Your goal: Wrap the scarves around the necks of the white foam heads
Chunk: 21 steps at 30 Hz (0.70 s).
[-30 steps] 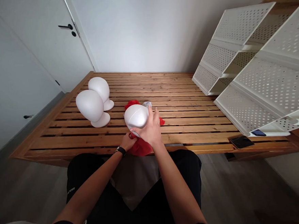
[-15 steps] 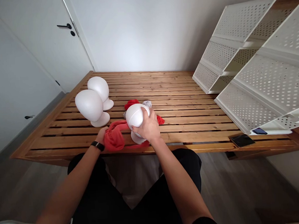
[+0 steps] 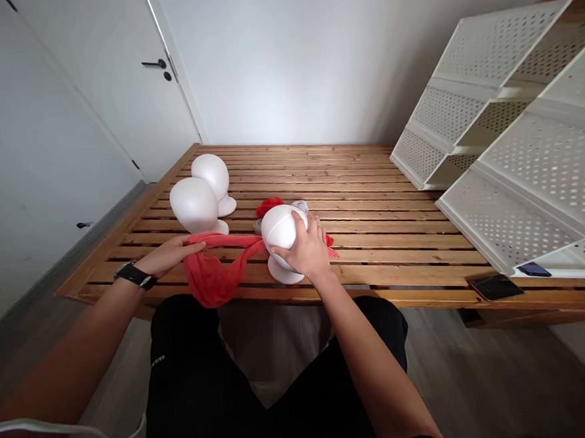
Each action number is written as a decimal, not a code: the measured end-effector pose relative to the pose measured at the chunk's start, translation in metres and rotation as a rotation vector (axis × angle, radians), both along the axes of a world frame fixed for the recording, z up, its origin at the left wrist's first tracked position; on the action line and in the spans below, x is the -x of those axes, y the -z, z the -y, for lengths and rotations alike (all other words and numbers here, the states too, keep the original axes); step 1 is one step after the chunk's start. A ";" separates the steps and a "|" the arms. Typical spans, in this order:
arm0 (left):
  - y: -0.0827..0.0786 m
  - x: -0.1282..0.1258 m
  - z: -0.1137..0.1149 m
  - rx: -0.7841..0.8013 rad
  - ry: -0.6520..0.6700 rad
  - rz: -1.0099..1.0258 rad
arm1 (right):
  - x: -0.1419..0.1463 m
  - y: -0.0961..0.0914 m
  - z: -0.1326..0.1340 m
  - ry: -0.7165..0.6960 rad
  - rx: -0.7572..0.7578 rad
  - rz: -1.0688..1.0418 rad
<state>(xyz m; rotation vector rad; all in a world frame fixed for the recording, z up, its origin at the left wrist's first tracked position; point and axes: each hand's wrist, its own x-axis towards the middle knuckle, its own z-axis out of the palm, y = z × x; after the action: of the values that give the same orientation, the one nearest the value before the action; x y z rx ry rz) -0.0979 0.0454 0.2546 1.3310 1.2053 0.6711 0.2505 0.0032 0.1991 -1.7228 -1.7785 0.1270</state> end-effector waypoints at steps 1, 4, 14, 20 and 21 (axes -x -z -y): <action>-0.007 0.001 0.000 -0.031 -0.024 -0.028 | 0.000 -0.001 0.001 0.003 -0.016 0.013; -0.029 0.006 0.001 -0.035 -0.038 0.006 | 0.001 -0.016 0.012 0.017 -0.114 0.051; -0.143 -0.003 0.022 -0.067 0.197 0.024 | 0.102 -0.162 0.004 -0.746 -0.292 -0.223; -0.204 -0.001 0.024 -0.109 0.178 0.060 | 0.130 -0.240 -0.048 -1.068 -0.072 -0.226; -0.209 0.006 0.024 -0.082 0.179 0.042 | 0.125 -0.253 -0.047 -1.052 -0.081 -0.204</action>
<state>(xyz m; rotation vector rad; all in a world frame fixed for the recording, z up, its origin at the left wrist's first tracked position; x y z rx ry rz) -0.1036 0.0215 0.4634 1.4667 1.0198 0.6222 0.1257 0.0502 0.4521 -0.5381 -2.2895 0.6281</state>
